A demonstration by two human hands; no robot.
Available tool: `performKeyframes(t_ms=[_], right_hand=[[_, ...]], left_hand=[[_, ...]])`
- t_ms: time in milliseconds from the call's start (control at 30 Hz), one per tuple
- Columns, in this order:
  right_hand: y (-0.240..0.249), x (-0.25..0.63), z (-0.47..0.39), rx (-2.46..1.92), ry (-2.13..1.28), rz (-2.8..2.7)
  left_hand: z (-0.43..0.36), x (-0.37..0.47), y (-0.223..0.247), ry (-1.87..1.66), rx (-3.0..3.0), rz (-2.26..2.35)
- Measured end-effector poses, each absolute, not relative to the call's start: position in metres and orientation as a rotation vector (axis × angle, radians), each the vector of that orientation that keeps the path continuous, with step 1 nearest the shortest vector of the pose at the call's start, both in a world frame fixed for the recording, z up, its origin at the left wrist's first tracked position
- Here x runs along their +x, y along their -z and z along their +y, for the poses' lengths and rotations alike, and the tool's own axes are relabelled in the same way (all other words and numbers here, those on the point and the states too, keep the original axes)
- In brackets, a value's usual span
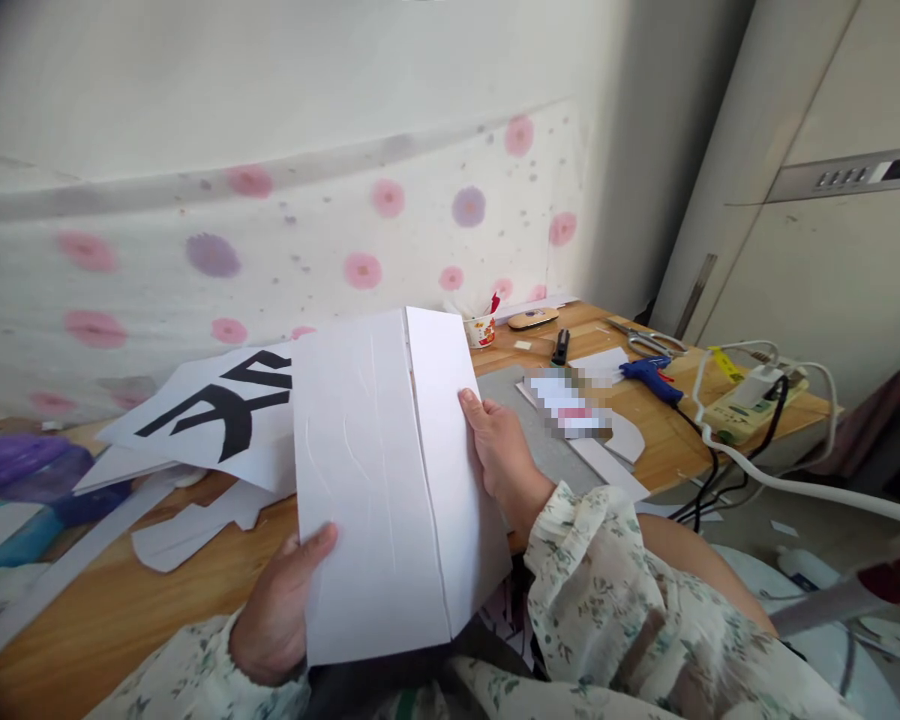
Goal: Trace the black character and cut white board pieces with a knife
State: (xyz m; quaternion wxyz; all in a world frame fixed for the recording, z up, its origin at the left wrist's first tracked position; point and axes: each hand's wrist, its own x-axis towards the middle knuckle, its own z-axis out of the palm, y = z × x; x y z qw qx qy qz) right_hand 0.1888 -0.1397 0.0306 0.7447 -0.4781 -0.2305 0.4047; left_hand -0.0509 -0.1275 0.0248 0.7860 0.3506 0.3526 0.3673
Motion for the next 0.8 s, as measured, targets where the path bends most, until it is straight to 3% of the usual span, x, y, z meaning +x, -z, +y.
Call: performKeyframes(t_ms=[300,467,667,800], right_hand=[[-0.031,0.201,-0.138,-1.146,-0.731,-0.508],[-0.033,0.241,-0.140,-1.204,-0.487,-0.289],[-0.034,0.257,-0.133,-1.367,-0.770,-0.530],[-0.033,0.262,-0.103,-1.439,-0.743,-0.583]], left_hand=[[-0.129,-0.047,-0.023,-0.855,0.762,0.787],[-0.113,-0.061,-0.028,-1.191,0.708,0.878],[-0.101,-0.065,-0.040,-1.234,0.711,0.871],[-0.100,-0.058,-0.046,-1.234,0.696,0.876]])
